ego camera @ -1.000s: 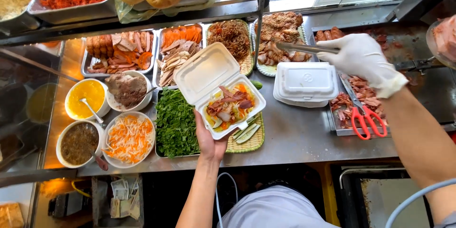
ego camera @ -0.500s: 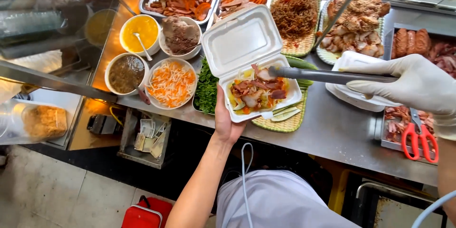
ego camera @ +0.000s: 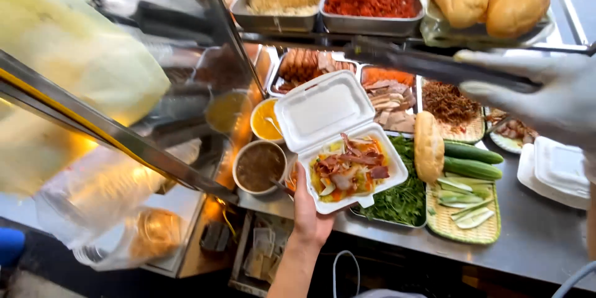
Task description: Assembling and packaging a food order with various ingredients at a food stall.
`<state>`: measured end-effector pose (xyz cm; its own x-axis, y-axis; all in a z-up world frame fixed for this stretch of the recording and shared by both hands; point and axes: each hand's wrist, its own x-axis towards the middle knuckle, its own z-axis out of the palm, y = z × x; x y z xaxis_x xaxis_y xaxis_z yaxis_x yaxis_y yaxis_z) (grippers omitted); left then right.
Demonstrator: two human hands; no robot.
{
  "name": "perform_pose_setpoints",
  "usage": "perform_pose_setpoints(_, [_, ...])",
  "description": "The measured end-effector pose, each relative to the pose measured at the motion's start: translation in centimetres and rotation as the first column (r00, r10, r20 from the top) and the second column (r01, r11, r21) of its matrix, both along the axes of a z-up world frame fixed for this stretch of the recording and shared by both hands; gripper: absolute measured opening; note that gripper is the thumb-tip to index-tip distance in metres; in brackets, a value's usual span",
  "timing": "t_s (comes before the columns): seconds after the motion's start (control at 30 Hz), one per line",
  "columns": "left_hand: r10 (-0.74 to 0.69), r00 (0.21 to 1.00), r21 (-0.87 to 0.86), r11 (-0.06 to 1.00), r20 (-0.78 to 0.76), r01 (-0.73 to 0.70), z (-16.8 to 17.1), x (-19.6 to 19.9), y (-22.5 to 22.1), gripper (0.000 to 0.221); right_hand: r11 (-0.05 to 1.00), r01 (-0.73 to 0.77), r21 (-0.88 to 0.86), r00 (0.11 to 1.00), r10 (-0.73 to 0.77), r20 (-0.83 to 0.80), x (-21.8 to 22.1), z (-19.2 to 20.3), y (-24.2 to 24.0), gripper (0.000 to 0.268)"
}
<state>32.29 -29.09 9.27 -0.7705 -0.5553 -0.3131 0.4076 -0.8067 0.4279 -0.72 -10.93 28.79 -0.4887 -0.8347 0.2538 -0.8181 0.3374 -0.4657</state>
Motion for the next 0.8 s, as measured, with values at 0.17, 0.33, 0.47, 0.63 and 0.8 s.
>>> perform_pose_setpoints(0.17, [0.075, 0.987, -0.073, 0.994, -0.145, -0.086, 0.9, 2.3, -4.4, 0.069, 0.999, -0.01, -0.033, 0.961, 0.001, -0.278, 7.0, 2.0, -18.3, 0.046])
perform_pose_setpoints(0.33, [0.125, 0.988, -0.011, 0.992, -0.094, -0.127, 0.6, 3.8, -6.4, 0.07, 0.998, -0.061, 0.011, 0.841, 0.057, -0.538, 6.2, -0.8, -31.4, 0.031])
perform_pose_setpoints(0.47, [0.119, 0.988, 0.002, 0.993, -0.094, -0.12, 0.6, 4.4, -7.2, 0.069, 0.999, 0.028, 0.018, 0.817, -0.013, -0.576, 5.8, -2.5, -35.9, 0.039])
perform_pose_setpoints(0.63, [0.119, 0.99, 0.016, 0.993, -0.081, -0.118, -0.3, 4.6, -8.3, 0.072, 0.998, 0.049, 0.044, 0.937, -0.031, -0.349, 8.4, -0.3, -34.9, 0.035])
perform_pose_setpoints(0.8, [0.099, 0.988, 0.002, 0.995, -0.119, -0.1, -0.1, 3.9, -9.1, 0.072, 0.972, 0.081, 0.22, 0.937, 0.001, -0.349, 7.7, -0.4, -35.9, 0.036])
